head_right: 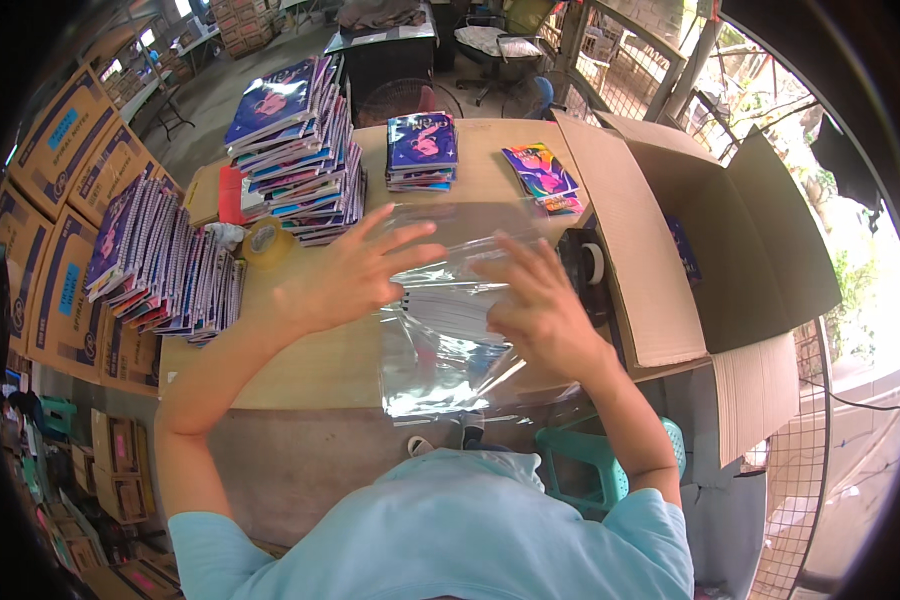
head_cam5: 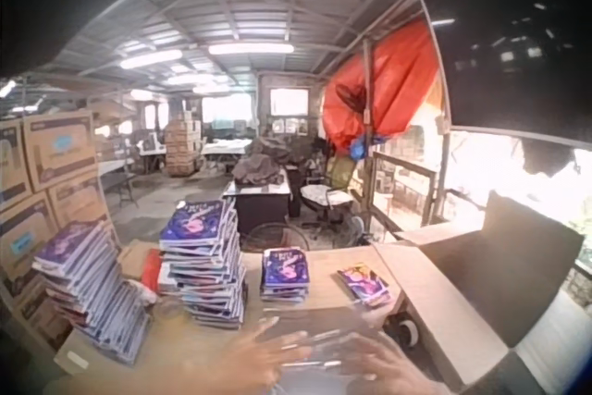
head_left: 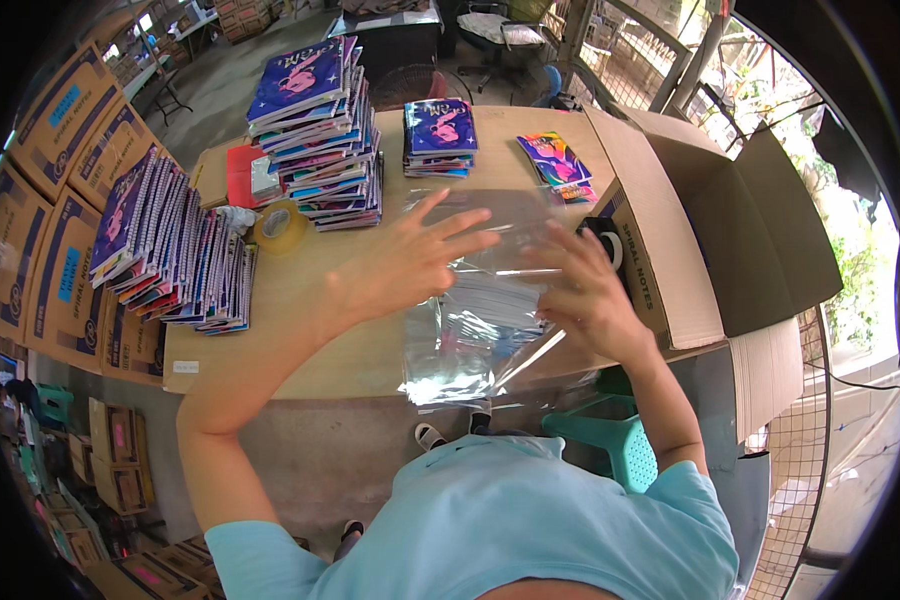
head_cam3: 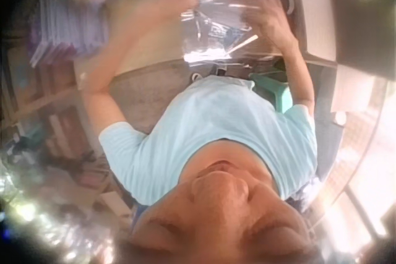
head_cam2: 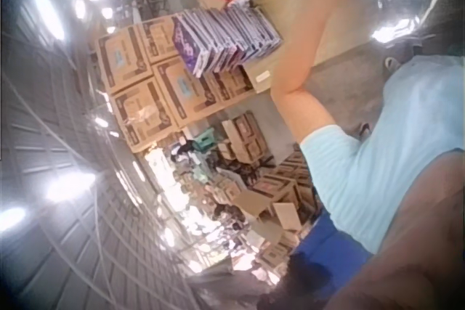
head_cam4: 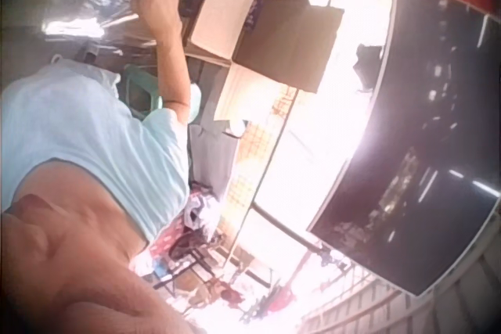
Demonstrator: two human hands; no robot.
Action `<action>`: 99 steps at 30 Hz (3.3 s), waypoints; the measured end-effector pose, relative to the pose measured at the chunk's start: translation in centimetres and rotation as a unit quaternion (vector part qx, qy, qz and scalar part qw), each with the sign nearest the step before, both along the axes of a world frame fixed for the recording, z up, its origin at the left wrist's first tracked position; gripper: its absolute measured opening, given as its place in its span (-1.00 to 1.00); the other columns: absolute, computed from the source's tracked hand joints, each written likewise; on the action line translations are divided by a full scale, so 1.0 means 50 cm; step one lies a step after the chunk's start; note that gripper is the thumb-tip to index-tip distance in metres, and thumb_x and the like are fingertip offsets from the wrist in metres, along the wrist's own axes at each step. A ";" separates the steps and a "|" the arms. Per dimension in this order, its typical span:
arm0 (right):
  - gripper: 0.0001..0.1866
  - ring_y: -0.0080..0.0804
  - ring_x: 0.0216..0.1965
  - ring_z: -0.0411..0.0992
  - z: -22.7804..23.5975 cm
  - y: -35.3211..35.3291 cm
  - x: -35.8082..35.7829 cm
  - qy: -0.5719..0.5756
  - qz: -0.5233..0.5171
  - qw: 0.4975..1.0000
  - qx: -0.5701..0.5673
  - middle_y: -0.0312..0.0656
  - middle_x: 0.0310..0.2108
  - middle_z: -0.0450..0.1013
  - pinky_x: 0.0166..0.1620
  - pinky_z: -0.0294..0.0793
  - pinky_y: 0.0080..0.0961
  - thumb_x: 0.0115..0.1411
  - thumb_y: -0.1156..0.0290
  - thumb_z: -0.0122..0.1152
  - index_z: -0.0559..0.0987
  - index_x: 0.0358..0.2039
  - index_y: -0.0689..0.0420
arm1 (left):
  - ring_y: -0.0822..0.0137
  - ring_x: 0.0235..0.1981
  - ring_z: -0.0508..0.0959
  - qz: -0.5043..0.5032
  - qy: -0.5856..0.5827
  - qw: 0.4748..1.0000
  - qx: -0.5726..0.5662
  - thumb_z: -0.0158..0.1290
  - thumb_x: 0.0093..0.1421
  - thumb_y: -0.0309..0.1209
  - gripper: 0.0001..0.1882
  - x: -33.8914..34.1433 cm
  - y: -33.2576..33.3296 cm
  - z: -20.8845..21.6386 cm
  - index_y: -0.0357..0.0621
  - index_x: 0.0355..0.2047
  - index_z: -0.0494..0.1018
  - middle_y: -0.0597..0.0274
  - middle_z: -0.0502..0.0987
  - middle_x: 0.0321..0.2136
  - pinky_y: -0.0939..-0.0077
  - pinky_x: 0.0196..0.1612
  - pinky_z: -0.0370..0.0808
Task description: The person wraps spiral notebooks in clear plastic bags using a roll of plastic wrap. They place the notebooks on the wrap, fold the plastic around them, and then place the wrapped items into a cardboard box.
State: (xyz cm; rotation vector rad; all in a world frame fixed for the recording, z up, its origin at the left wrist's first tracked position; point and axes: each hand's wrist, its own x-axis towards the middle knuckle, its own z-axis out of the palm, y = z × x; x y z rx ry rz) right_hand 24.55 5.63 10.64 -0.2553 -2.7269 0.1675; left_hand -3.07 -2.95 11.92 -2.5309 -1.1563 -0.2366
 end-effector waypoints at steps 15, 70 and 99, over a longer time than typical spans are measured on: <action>-0.32 -0.06 0.32 0.08 -0.139 -0.025 0.054 0.314 0.002 0.909 -0.273 -0.07 0.31 0.04 0.33 -0.09 0.07 -0.09 0.17 0.48 0.42 0.04 0.07 | 0.27 -0.01 0.50 0.079 -0.776 0.600 -0.177 0.07 0.19 -0.23 -0.32 -0.059 0.016 -0.111 0.02 0.29 0.14 0.18 0.40 0.11 0.27 0.09 0.41; -0.56 -0.14 -0.20 0.51 0.039 -0.020 -0.034 -0.120 0.041 0.990 -0.056 -0.16 -0.04 0.43 -0.16 0.49 -0.28 -0.18 0.28 0.40 0.60 -0.20 0.05 | 0.09 0.11 0.29 0.188 -0.323 0.922 -0.102 -0.14 0.07 0.37 -0.27 0.107 -0.119 -0.272 0.21 0.07 0.47 0.23 0.37 0.06 0.05 0.15 0.12; -0.85 -0.02 0.31 0.03 -0.121 0.101 -0.196 -0.071 0.135 0.986 -0.062 -0.24 0.14 0.31 0.24 0.11 0.05 -0.24 0.41 0.44 0.66 -0.55 0.00 | 0.05 0.36 0.04 -0.053 -0.121 0.948 -0.290 0.31 -0.38 0.15 0.03 -0.025 0.002 -0.216 0.68 0.23 0.21 0.15 0.02 0.34 -0.13 0.36 -0.03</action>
